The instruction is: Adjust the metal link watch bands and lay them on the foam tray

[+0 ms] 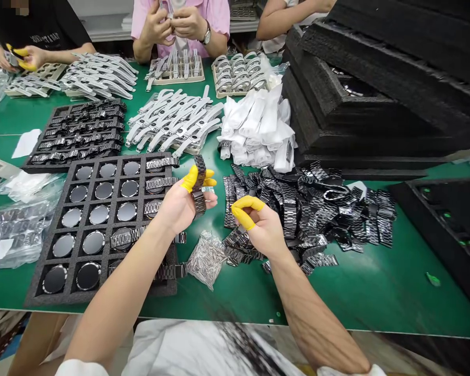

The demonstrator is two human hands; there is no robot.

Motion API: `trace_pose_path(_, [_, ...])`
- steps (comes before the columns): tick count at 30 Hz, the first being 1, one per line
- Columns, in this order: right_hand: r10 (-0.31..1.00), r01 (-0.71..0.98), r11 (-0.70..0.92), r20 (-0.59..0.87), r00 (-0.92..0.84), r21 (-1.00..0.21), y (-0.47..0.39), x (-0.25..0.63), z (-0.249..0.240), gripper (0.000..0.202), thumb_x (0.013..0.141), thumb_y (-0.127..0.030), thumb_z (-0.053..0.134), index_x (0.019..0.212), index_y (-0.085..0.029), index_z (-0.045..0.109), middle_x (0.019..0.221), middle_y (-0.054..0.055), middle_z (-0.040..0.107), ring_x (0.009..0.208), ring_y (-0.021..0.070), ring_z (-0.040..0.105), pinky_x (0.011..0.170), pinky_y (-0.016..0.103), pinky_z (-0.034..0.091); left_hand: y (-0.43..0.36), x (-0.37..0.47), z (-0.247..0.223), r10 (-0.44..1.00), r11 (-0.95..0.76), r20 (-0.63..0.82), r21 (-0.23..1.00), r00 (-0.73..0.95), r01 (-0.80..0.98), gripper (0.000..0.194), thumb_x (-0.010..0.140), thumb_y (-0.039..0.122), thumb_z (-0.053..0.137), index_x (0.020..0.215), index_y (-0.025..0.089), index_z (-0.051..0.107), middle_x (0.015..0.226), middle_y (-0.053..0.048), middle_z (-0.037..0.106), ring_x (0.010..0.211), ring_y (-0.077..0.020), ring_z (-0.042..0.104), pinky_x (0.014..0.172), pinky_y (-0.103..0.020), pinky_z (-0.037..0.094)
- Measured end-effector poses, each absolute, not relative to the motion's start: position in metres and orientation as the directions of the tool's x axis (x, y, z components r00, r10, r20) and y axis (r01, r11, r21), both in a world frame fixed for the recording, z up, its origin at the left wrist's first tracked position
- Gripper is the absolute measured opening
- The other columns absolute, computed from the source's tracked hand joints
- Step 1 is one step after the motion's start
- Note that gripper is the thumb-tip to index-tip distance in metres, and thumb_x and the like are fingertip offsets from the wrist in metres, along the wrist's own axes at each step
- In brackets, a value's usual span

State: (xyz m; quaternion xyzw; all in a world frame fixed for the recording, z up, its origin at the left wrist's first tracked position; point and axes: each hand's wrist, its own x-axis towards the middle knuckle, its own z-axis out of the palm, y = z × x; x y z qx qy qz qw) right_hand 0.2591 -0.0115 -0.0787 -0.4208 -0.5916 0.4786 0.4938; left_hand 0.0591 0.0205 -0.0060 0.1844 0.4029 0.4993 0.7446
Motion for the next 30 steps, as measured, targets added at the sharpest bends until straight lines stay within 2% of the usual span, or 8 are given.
trace_pose_path(2, [0.987, -0.038, 0.145, 0.147, -0.071, -0.989, -0.011, 0.255, -0.082, 0.027, 0.093, -0.050, 0.073, 0.096, -0.023, 0.067, 0.083, 0.001, 0.066, 0.066, 0.0151, 0.060, 0.059, 0.029, 0.055, 0.022, 0.058, -0.005, 0.862, 0.455, -0.480, 0.593, 0.162, -0.664, 0.041, 0.107, 0.045, 0.048, 0.093, 0.014, 0.071, 0.083, -0.007, 0.069, 0.057, -0.0119, 0.060, 0.056, -0.027, 0.051])
trace_pose_path(5, [0.995, -0.066, 0.097, 0.098, -0.013, -0.993, -0.012, 0.250, -0.083, 0.033, 0.089, -0.051, 0.076, 0.104, -0.023, 0.070, 0.082, 0.001, 0.067, 0.064, 0.0140, 0.060, 0.056, 0.028, 0.055, 0.025, 0.055, -0.004, 0.875, 0.369, -0.475, 0.538, 0.089, -0.758, 0.048, 0.109, 0.043, 0.033, 0.099, 0.015, 0.071, 0.082, -0.008, 0.067, 0.060, -0.0125, 0.058, 0.058, -0.027, 0.050])
trace_pose_path(12, [0.982, -0.059, 0.166, 0.159, 0.103, -0.984, -0.016, 0.247, -0.083, 0.030, 0.089, -0.048, 0.078, 0.103, -0.022, 0.074, 0.085, 0.003, 0.074, 0.064, 0.0151, 0.067, 0.058, 0.030, 0.061, 0.021, 0.060, -0.010, 0.912, 0.334, -0.404, 0.634, 0.070, -0.697, 0.022, 0.095, 0.036, 0.070, 0.103, 0.016, 0.069, 0.084, -0.002, 0.065, 0.065, -0.0104, 0.060, 0.067, -0.027, 0.053])
trace_pose_path(15, [0.955, -0.024, 0.217, 0.207, 0.214, -0.976, -0.018, 0.246, -0.087, 0.029, 0.088, -0.047, 0.080, 0.099, -0.021, 0.074, 0.087, 0.004, 0.078, 0.063, 0.0156, 0.070, 0.058, 0.031, 0.063, 0.016, 0.063, -0.015, 0.936, 0.311, -0.348, 0.741, 0.055, -0.596, 0.029, 0.080, 0.022, 0.084, 0.098, 0.019, 0.061, 0.086, 0.002, 0.068, 0.068, -0.0113, 0.065, 0.069, -0.027, 0.054])
trace_pose_path(17, [0.928, 0.018, 0.263, 0.258, 0.271, -0.965, -0.019, 0.245, -0.090, 0.026, 0.090, -0.046, 0.079, 0.098, -0.021, 0.075, 0.087, 0.005, 0.079, 0.063, 0.0167, 0.072, 0.059, 0.032, 0.064, 0.012, 0.065, -0.018, 0.934, 0.350, -0.337, 0.808, 0.116, -0.473, 0.034, 0.076, 0.019, 0.085, 0.094, 0.020, 0.055, 0.083, 0.002, 0.070, 0.065, -0.0128, 0.068, 0.066, -0.026, 0.053])
trace_pose_path(21, [0.822, 0.173, 0.438, 0.471, 0.321, -0.882, -0.019, 0.246, -0.095, 0.015, 0.093, -0.038, 0.078, 0.096, -0.024, 0.076, 0.092, 0.006, 0.081, 0.080, 0.0227, 0.078, 0.075, 0.041, 0.068, 0.004, 0.072, -0.019, 0.860, 0.462, -0.365, 0.853, 0.356, -0.243, 0.029, 0.084, 0.029, 0.077, 0.094, 0.019, 0.051, 0.078, 0.000, 0.071, 0.053, -0.0120, 0.064, 0.060, -0.025, 0.048])
trace_pose_path(24, [0.739, 0.311, 0.536, 0.614, 0.276, -0.785, -0.018, 0.247, -0.094, 0.008, 0.094, -0.035, 0.076, 0.094, -0.027, 0.076, 0.096, 0.007, 0.081, 0.091, 0.0255, 0.079, 0.085, 0.047, 0.067, -0.001, 0.077, -0.018, 0.812, 0.489, -0.370, 0.854, 0.452, -0.179, 0.026, 0.089, 0.034, 0.073, 0.096, 0.019, 0.052, 0.071, 0.002, 0.067, 0.047, -0.0078, 0.054, 0.054, -0.021, 0.040])
trace_pose_path(30, [0.682, 0.401, 0.630, 0.721, 0.124, -0.665, -0.017, 0.250, -0.092, 0.006, 0.097, -0.030, 0.070, 0.097, -0.029, 0.076, 0.095, 0.006, 0.082, 0.089, 0.0246, 0.080, 0.083, 0.046, 0.068, -0.004, 0.078, -0.016, 0.789, 0.498, -0.352, 0.847, 0.504, -0.188, 0.026, 0.093, 0.040, 0.070, 0.096, 0.018, 0.056, 0.069, 0.002, 0.064, 0.045, -0.0064, 0.049, 0.050, -0.019, 0.036])
